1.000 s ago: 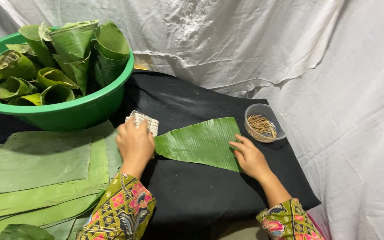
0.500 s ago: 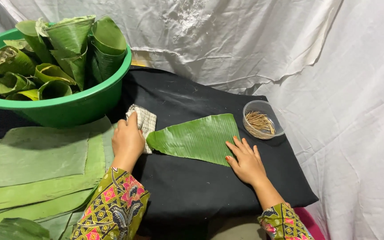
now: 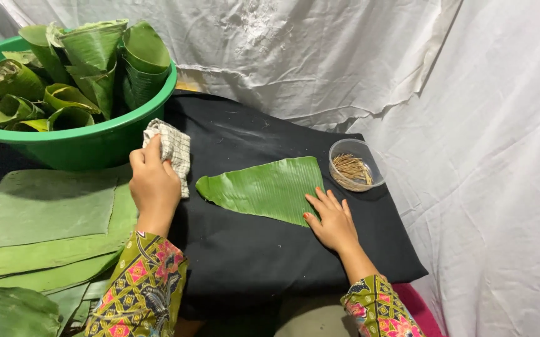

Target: Cleaning banana leaves with a cloth and folding them into cone shapes secured with toothpicks

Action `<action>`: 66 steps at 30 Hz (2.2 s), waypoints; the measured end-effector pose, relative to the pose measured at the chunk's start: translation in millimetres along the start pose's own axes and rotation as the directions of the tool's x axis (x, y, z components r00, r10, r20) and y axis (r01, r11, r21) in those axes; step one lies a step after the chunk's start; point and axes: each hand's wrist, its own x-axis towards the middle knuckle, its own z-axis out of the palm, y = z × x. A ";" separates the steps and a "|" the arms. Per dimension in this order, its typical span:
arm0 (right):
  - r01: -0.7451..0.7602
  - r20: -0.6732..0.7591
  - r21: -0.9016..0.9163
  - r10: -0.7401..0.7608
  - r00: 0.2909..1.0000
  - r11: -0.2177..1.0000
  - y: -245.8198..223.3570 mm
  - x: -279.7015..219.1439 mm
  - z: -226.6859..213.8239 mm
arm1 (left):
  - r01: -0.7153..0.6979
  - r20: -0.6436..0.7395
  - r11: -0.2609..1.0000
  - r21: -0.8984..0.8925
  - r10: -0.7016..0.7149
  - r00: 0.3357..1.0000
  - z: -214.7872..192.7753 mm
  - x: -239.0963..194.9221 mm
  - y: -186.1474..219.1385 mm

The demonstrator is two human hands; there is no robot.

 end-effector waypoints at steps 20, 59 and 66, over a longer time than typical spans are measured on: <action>0.017 0.006 0.076 -0.017 1.000 0.997 3.9 -0.4 -1.9 | -0.035 0.562 0.999 -0.036 0.049 0.826 74.7 -95.3 128.2; 0.008 0.013 0.077 -0.009 1.000 0.997 3.8 0.9 -1.3 | -0.143 0.360 0.976 0.165 0.075 0.930 96.3 -79.7 45.7; 0.011 0.033 0.065 -0.013 0.999 0.998 0.5 0.0 -6.3 | -0.327 0.257 0.942 -0.077 0.335 0.906 84.1 -98.7 138.5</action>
